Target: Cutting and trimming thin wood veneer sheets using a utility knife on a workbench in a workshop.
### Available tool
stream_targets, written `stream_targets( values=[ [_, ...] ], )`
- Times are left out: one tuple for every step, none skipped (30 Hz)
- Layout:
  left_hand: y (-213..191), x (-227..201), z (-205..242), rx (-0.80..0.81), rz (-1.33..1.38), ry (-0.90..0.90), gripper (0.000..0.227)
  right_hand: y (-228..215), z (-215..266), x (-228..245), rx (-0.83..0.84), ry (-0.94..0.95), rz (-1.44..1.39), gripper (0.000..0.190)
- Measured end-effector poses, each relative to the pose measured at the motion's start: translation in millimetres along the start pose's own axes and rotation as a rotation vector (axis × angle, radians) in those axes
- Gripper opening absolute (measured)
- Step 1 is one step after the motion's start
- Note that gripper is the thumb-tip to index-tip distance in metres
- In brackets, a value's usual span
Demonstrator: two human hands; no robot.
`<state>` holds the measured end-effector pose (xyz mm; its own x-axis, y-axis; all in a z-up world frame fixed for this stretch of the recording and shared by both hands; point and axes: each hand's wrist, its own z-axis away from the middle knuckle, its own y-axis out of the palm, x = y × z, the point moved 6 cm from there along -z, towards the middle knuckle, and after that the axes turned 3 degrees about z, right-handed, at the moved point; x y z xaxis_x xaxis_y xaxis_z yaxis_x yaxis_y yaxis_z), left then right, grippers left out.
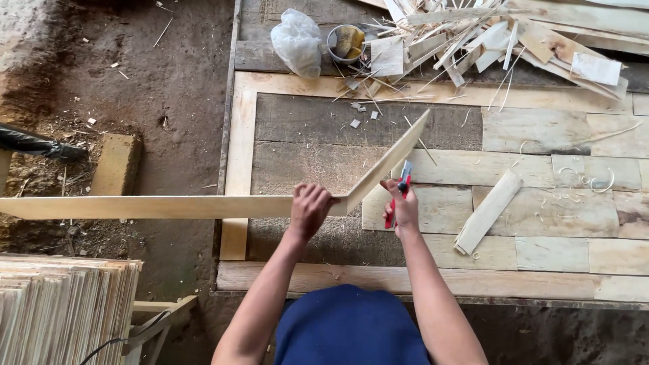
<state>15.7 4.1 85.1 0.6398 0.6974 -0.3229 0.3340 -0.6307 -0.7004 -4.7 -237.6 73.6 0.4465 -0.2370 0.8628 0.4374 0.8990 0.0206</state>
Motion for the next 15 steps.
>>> stream_targets(
  values=[
    [0, -4, 4, -0.001, -0.003, -0.001, 0.026, 4, 0, 1, 0.004, -0.001, 0.000, 0.060],
    [2, -11, 8, 0.026, -0.036, 0.045, 0.026, 6, 1, 3, -0.022, -0.015, 0.072, 0.061],
    [4, -18, 13, 0.053, -0.067, 0.091, 0.027, 8, 2, 5, -0.049, -0.029, 0.145, 0.062],
    [-2, -21, 9, 0.053, -0.070, 0.089, 0.027, 12, -1, 4, -0.046, -0.029, 0.145, 0.062],
    [-6, -25, 6, 0.090, -0.054, 0.100, 0.028, 14, -4, 3, -0.068, -0.039, 0.208, 0.063],
    [-9, -30, 4, 0.127, -0.039, 0.110, 0.029, 16, -6, 2, -0.089, -0.049, 0.270, 0.065],
    [-9, -30, 3, 0.125, -0.042, 0.107, 0.029, 18, -4, 2, -0.084, -0.050, 0.272, 0.065],
    [-5, -31, 4, 0.178, -0.069, 0.112, 0.030, 19, -2, 2, -0.111, -0.052, 0.299, 0.056],
    [0, -32, 4, 0.231, -0.093, 0.117, 0.032, 19, 0, 2, -0.139, -0.053, 0.327, 0.048],
    [-3, -32, 1, 0.228, -0.096, 0.113, 0.032, 24, 6, 9, -0.136, -0.056, 0.330, 0.048],
    [2, -31, 2, 0.370, -0.036, 0.084, 0.029, 29, 13, 15, -0.120, -0.057, 0.345, 0.047],
    [7, -30, 3, 0.510, 0.026, 0.054, 0.027, 33, 20, 20, -0.105, -0.059, 0.360, 0.046],
    [-8, -33, -11, 0.509, 0.023, 0.054, 0.027, 34, 20, 19, -0.103, -0.060, 0.360, 0.046],
    [-18, -31, -22, 0.618, 0.237, -0.112, 0.025, 34, 21, 19, -0.113, -0.075, 0.360, 0.045],
    [-27, -33, -29, 0.722, 0.455, -0.282, 0.029, 32, 24, 17, -0.124, -0.088, 0.364, 0.044]
  ],
)
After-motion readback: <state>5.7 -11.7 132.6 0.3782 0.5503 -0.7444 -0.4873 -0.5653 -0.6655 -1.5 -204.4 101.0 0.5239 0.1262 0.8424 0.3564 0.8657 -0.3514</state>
